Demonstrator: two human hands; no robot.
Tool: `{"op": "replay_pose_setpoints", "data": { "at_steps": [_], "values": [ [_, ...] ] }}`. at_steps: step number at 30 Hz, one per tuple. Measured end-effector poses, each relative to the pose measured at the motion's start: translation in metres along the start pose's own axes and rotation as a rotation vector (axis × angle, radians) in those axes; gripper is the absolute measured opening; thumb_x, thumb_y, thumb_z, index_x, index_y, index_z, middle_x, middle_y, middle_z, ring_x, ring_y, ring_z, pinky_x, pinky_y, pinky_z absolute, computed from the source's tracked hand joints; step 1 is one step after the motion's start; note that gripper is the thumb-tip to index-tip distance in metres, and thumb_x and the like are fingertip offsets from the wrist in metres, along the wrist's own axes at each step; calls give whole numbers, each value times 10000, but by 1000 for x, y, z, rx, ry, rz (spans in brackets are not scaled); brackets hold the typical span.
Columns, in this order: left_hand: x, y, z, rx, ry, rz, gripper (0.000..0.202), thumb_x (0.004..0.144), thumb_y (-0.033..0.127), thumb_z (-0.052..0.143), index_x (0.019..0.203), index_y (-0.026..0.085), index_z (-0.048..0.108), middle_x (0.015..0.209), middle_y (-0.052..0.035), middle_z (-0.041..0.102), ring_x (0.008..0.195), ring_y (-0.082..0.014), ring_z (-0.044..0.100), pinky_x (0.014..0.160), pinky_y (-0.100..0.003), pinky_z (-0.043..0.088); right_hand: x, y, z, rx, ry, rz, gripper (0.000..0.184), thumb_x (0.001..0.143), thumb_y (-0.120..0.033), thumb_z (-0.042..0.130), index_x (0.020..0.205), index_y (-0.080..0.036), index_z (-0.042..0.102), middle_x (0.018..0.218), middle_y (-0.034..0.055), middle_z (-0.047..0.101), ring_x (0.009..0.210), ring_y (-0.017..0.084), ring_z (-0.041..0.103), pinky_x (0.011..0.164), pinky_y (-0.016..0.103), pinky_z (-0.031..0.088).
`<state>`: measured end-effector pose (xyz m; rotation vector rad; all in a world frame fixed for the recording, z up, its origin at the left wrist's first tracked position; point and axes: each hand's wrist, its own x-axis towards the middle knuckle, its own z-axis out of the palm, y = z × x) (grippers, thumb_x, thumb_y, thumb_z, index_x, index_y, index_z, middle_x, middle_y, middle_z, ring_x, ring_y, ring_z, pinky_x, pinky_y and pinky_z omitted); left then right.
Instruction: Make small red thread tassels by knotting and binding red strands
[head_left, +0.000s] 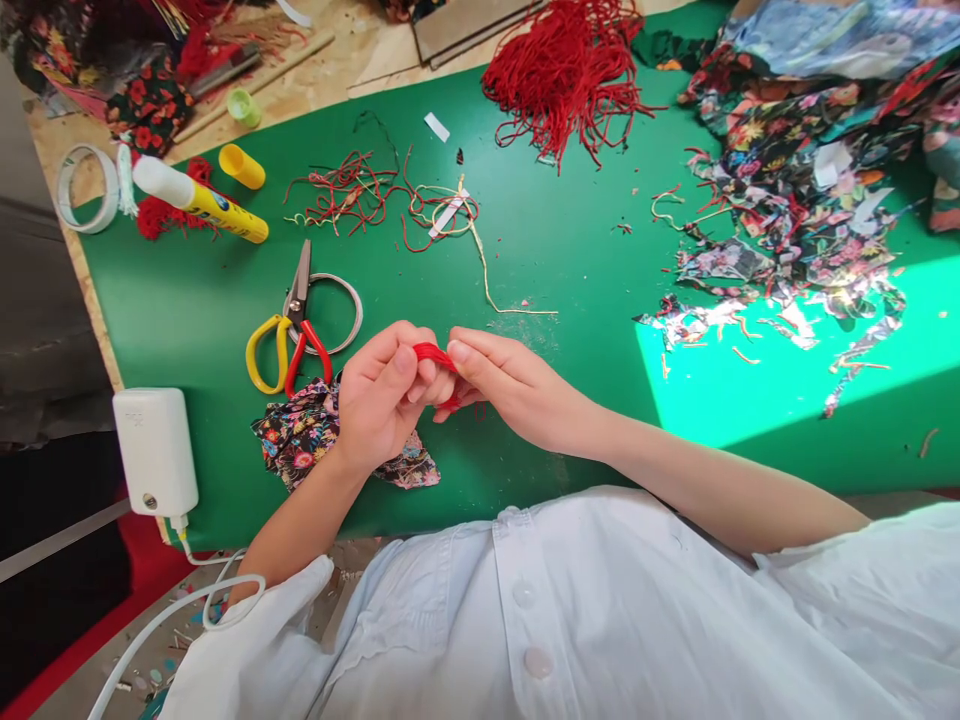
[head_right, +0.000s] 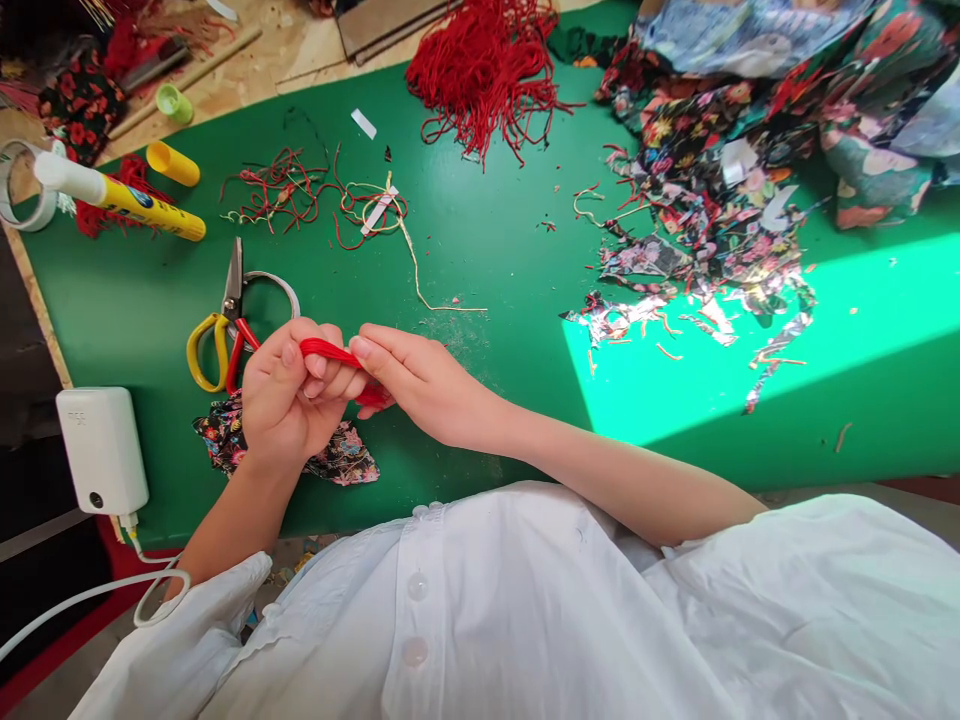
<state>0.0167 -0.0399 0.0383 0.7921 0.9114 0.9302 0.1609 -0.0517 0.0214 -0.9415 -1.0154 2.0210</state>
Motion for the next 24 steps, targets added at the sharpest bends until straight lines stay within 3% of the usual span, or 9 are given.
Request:
{"op": "replay_pose_setpoints", "data": {
  "at_steps": [6,11,13,17,24],
  "values": [
    [-4,-1,2,-3,-13,60,340,815,423,652,639,164,520,520,55,375,416,-37,332,439,-197,344,-2,-6,2,193,-82,78,382,896,-557,485,775,-196,452,734,-28,575,608,78,578,604,228,539],
    [-5,-6,1,-27,-79,147,306,841,410,623,679,156,572,535,44,417,437,-41,397,454,-193,361,-2,0,4,169,-1,-14,408,909,-533,482,703,-201,365,614,-68,437,501,42,394,465,172,362],
    [-4,-7,0,-34,-88,155,298,852,404,611,690,154,584,536,45,433,431,-39,404,457,-194,374,-3,1,5,63,78,-68,407,926,-508,462,682,-201,352,599,-67,395,523,49,365,484,180,343],
    [-2,-8,-1,-18,-77,147,257,847,390,619,720,167,624,530,47,474,446,-50,454,509,-215,441,-3,-1,1,-226,193,-192,398,961,-471,405,673,-198,379,620,-42,473,591,77,446,559,212,368],
    [1,-4,-4,32,-57,116,235,811,409,651,725,191,665,581,22,533,654,-112,593,689,-271,516,-2,-3,-12,-749,367,-525,372,999,-388,336,691,-201,428,626,-29,447,587,97,432,599,246,364]
  ]
}}
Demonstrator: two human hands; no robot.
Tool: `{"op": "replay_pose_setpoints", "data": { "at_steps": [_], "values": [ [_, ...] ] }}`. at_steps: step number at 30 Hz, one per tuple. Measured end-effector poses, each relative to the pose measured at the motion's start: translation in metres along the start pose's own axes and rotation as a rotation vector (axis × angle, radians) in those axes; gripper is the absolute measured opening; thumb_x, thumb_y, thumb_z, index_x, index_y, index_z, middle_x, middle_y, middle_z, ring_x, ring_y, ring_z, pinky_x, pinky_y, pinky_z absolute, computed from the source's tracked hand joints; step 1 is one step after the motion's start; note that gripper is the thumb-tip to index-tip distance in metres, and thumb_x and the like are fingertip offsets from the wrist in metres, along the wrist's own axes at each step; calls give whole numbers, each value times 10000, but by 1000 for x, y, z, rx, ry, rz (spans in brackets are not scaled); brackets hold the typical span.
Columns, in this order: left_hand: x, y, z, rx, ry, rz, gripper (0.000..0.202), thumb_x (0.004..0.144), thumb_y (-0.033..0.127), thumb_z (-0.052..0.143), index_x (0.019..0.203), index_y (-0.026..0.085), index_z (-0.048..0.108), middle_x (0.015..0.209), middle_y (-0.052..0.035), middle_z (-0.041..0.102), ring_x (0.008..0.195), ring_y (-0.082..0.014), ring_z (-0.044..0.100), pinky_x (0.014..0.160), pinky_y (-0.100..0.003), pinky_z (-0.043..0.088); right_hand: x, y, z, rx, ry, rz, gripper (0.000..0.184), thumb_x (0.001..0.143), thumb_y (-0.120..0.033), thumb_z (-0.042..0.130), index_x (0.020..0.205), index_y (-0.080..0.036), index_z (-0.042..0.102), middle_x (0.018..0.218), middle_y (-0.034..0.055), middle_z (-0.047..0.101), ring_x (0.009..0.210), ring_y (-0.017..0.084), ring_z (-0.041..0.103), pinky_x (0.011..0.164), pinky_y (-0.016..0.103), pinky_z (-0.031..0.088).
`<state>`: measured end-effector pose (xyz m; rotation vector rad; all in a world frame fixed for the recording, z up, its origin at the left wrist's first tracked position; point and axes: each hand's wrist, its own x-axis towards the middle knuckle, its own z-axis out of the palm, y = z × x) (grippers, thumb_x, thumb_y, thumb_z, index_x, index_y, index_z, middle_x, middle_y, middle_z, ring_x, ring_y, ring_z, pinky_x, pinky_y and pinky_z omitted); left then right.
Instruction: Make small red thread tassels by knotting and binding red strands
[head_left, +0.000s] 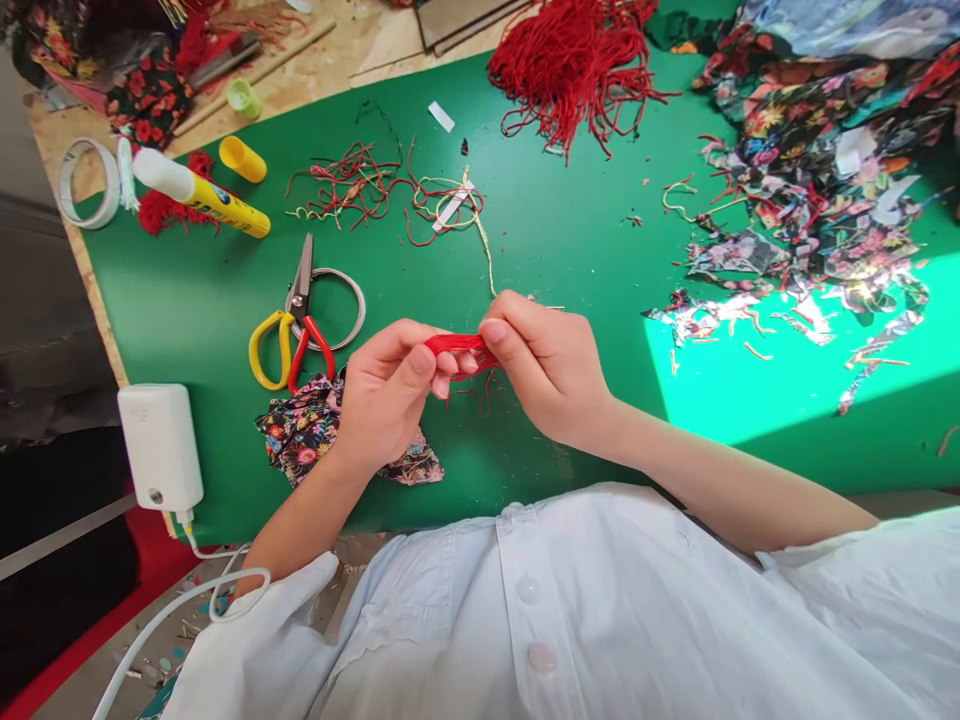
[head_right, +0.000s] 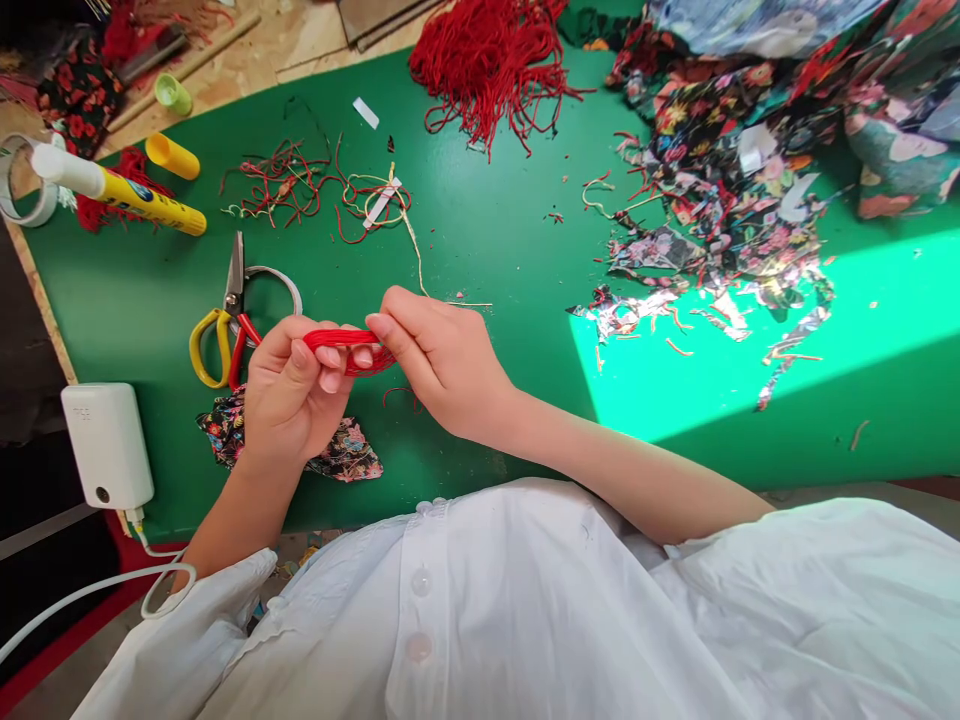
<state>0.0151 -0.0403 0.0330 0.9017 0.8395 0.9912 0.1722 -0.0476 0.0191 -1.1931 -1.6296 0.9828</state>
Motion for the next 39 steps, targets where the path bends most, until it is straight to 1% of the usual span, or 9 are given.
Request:
{"op": "replay_pose_setpoints", "data": {
  "at_steps": [4,7,9,14,18,25,31,36,39],
  "values": [
    [2,-1,-2,20,-4,-37,254,802,420,655,695,189,645,702,2,580,754,-126,612,768,-289,509,0,5,-1,-153,51,-59,334,991,-365,348,737,-204,492,805,31,545,747,145,523,693,306,430],
    [3,-2,-4,50,10,-56,265,825,412,633,689,184,631,717,-1,563,773,-124,599,798,-286,494,1,8,-4,-213,142,-73,320,977,-387,380,755,-207,523,938,63,546,861,179,544,779,373,462],
    [4,-1,-5,66,-2,-69,278,845,403,611,682,179,618,709,-4,548,767,-124,584,796,-286,485,2,7,-6,-227,194,-91,320,976,-393,380,766,-210,537,948,66,537,895,191,549,808,402,473],
    [4,-1,-8,137,-121,-118,285,872,379,580,677,172,610,672,-7,531,685,-120,519,729,-288,458,3,2,-12,-246,279,-151,366,982,-430,349,772,-206,549,887,65,538,889,200,564,810,442,494],
    [3,-1,-9,180,-167,-139,283,868,381,579,671,180,608,672,-11,535,673,-127,494,710,-294,438,4,0,-14,-280,337,-227,384,978,-442,359,735,-208,544,864,64,542,854,190,573,785,429,503],
    [2,1,-9,205,-225,-177,289,865,381,577,663,178,614,659,-16,526,659,-132,485,653,-289,401,1,4,-12,-349,402,-274,439,986,-473,310,719,-215,543,847,53,521,875,186,562,719,386,515],
    [3,2,-11,186,-240,-193,314,875,361,570,630,165,585,635,-9,492,632,-119,465,619,-281,376,2,5,-12,-318,440,-373,338,992,-357,353,725,-204,495,861,19,441,855,138,518,710,324,455],
    [5,-1,-9,77,-235,-71,269,885,369,560,703,180,616,660,-8,483,625,-109,463,581,-263,380,4,1,-11,-249,434,-260,357,980,-397,381,703,-200,491,842,42,479,812,152,518,705,332,464],
    [6,-1,-7,48,-181,-4,291,856,423,590,683,189,605,690,-10,488,639,-107,486,606,-265,415,1,-2,-5,-115,321,-108,370,975,-432,373,706,-207,490,811,46,523,790,161,530,712,343,478]
  ]
}}
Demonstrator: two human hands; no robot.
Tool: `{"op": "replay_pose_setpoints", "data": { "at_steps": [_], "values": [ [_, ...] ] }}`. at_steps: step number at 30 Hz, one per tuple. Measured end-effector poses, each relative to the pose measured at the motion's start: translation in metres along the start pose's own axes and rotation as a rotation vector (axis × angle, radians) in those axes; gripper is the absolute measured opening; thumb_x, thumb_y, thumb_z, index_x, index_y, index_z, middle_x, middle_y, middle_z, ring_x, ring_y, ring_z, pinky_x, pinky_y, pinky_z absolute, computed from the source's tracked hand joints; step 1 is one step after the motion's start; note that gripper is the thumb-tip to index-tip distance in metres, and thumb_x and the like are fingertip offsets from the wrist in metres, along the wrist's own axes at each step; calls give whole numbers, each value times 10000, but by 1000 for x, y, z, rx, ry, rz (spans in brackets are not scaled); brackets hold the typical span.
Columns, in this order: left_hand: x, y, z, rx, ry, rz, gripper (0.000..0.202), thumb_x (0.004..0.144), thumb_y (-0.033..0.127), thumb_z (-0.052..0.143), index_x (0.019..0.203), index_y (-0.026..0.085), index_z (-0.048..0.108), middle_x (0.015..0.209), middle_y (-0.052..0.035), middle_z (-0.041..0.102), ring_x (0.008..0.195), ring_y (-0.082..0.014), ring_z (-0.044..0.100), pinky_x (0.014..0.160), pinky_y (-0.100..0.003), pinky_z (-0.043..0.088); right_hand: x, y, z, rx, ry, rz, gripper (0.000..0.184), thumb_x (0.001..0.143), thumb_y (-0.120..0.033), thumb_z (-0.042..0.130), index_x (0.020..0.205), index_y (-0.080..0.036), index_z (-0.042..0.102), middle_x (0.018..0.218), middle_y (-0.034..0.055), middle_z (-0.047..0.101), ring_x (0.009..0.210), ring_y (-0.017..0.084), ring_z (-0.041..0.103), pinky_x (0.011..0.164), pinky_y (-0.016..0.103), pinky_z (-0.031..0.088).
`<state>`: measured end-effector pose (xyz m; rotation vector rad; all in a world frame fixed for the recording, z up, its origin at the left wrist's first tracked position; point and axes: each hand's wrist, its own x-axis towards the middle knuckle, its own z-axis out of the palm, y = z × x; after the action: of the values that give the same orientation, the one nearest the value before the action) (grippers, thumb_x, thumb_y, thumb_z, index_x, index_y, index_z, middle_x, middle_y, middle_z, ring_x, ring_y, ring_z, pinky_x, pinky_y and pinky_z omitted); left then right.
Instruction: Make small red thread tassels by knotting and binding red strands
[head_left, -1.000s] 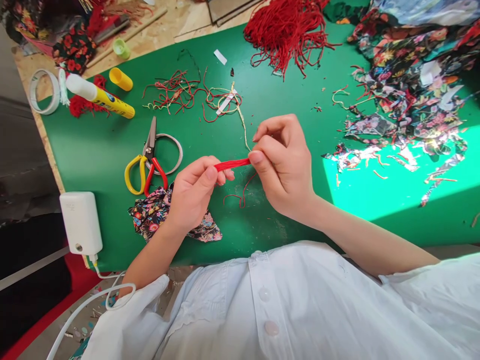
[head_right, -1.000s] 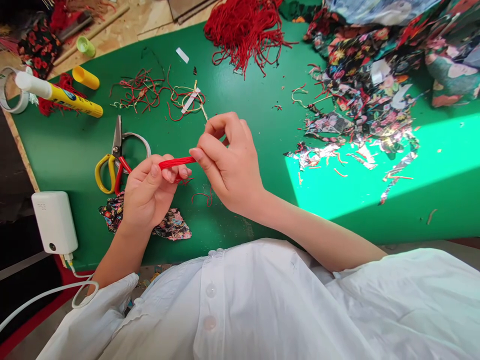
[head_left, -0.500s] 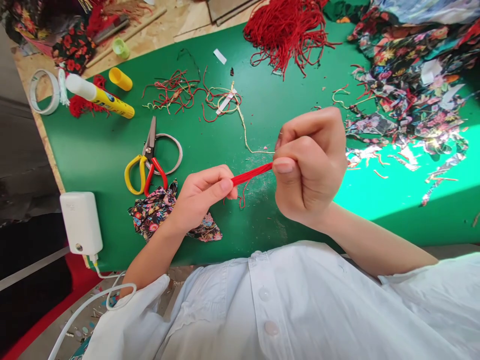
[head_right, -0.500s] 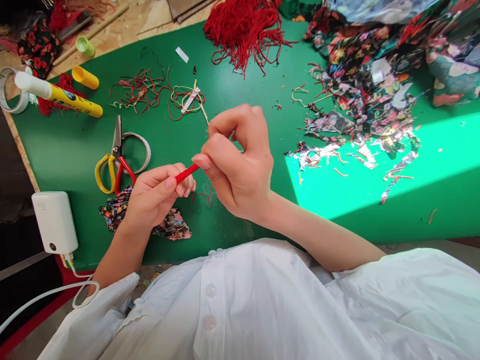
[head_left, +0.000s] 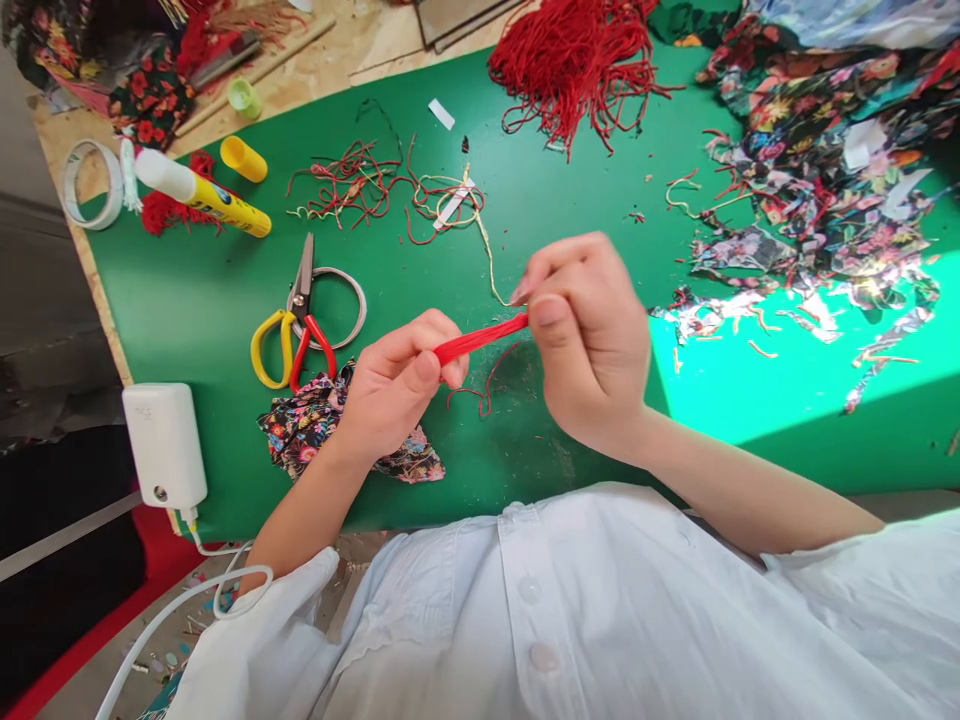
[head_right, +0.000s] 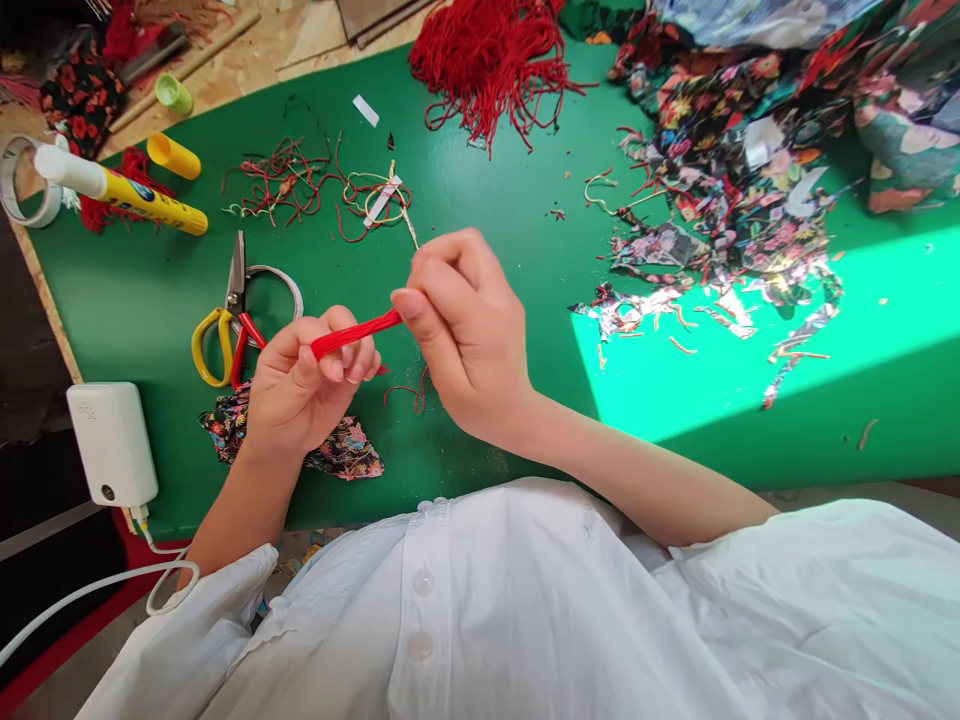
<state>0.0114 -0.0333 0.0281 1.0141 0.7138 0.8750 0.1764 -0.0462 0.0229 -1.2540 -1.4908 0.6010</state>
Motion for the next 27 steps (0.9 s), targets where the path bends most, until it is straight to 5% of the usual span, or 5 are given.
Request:
{"op": "replay_pose_setpoints", "data": {
  "at_steps": [6,15,22,27],
  "values": [
    [0,5,2,-3,96,-29,353,827,449,620,627,170,539,738,-6,469,572,-74,454,577,-251,426,-11,0,9,177,-187,228,376,978,-460,352,734,-209,489,768,14,538,727,136,512,696,307,458],
    [0,5,-6,-17,-25,-107,325,856,335,557,593,151,511,730,-23,471,559,-87,461,505,-254,375,-12,3,9,239,-148,170,411,975,-490,336,692,-213,446,661,-12,483,616,120,459,610,279,403],
    [-5,-1,1,101,57,-75,224,858,388,585,1011,226,595,750,-6,607,568,-105,556,506,-242,446,-8,1,3,204,-165,102,415,977,-477,343,669,-218,441,599,-24,435,581,117,424,609,289,399],
    [-7,1,5,122,147,-54,371,754,422,706,1062,256,583,736,3,626,598,-119,592,523,-241,472,-9,0,3,187,-168,135,414,974,-483,347,670,-219,443,595,-23,416,591,121,425,605,286,399]
  ]
}}
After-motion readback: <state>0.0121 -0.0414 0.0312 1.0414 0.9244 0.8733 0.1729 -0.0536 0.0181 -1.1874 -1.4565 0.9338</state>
